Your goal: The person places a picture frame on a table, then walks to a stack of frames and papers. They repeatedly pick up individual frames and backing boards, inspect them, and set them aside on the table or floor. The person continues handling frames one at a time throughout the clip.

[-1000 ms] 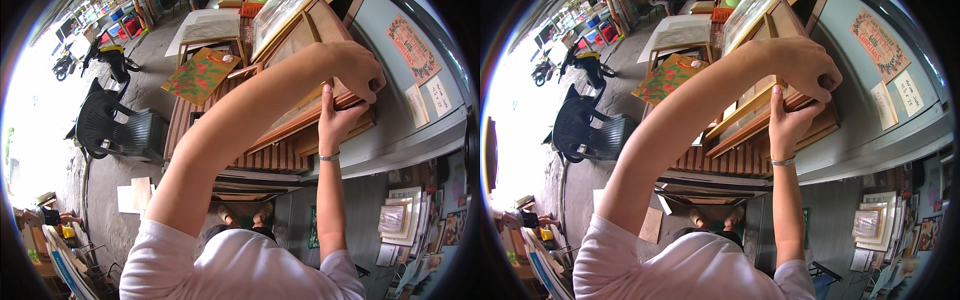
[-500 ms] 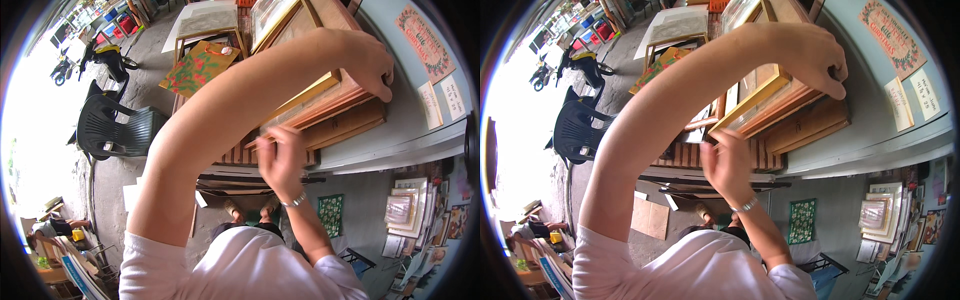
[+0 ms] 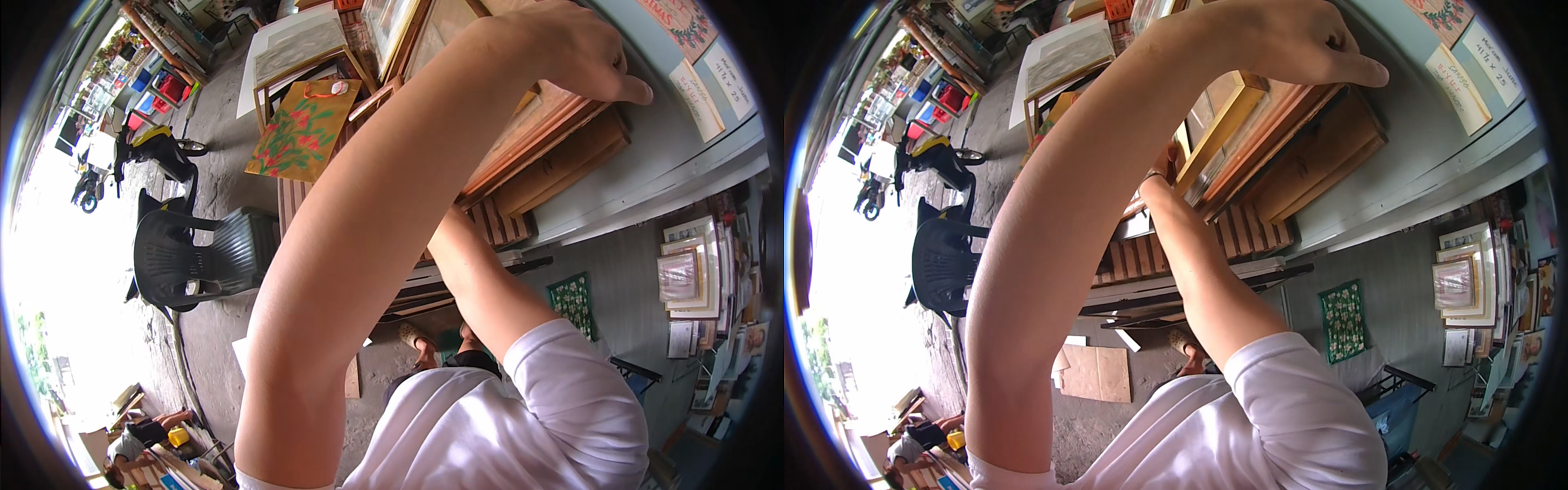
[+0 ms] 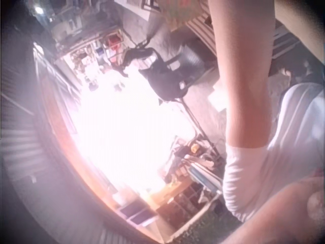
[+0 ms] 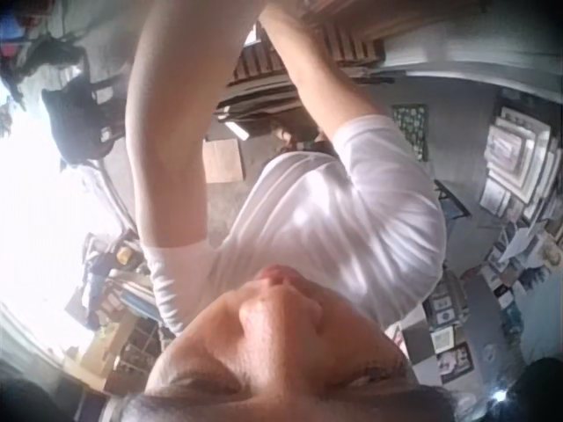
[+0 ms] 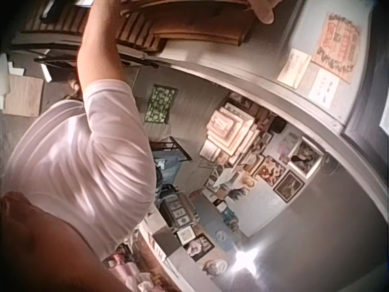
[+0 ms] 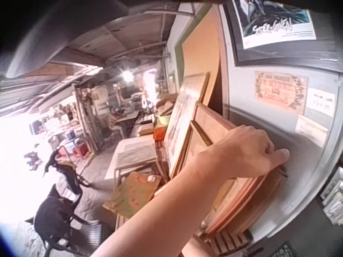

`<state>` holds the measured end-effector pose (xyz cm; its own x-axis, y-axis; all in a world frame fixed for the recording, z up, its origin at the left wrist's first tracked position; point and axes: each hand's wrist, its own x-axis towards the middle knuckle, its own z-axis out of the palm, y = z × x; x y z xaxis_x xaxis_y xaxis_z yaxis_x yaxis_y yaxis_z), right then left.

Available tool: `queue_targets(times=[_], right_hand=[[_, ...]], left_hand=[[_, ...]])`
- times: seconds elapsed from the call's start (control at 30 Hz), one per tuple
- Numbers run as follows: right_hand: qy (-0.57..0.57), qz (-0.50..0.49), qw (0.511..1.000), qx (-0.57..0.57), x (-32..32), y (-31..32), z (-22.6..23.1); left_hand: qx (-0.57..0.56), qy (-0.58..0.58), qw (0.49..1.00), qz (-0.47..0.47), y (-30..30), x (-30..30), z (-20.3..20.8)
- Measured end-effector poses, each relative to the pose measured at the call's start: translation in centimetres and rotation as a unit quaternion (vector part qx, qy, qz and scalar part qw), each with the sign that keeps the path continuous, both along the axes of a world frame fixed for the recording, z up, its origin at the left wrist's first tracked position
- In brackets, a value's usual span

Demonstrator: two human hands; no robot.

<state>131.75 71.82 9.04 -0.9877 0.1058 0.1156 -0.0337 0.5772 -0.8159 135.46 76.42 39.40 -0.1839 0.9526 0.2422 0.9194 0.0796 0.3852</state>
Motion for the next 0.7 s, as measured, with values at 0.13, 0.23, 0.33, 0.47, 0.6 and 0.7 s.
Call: queue_targets(times=[0.13,0.23,0.33,0.47,0.6,0.7], right_hand=[[0.013,-0.016,0.998,-0.066,-1.2,-0.4,0.3],[0.009,-0.003,0.994,-0.113,-2.9,-1.4,0.5],[-0.011,0.029,0.987,-0.155,-3.7,-3.6,0.6],[-0.022,0.061,0.984,-0.166,-2.4,-6.6,1.0],[0.009,0.03,0.992,-0.126,1.0,-7.6,1.7],[0.108,-0.016,0.993,-0.048,5.7,-7.4,2.4]], left_hand=[[-0.028,-0.008,1.0,0.002,0.2,0.0,0.2],[0.007,-0.003,0.998,-0.056,-0.1,-0.9,-0.5],[0.013,0.017,0.999,-0.025,0.9,-1.1,-1.2],[-0.008,0.028,0.999,-0.039,0.6,-1.9,-0.8],[0.028,0.009,0.998,-0.056,-0.1,-2.4,-1.2],[0.001,-0.032,0.999,-0.032,-0.1,-2.4,-1.3]])
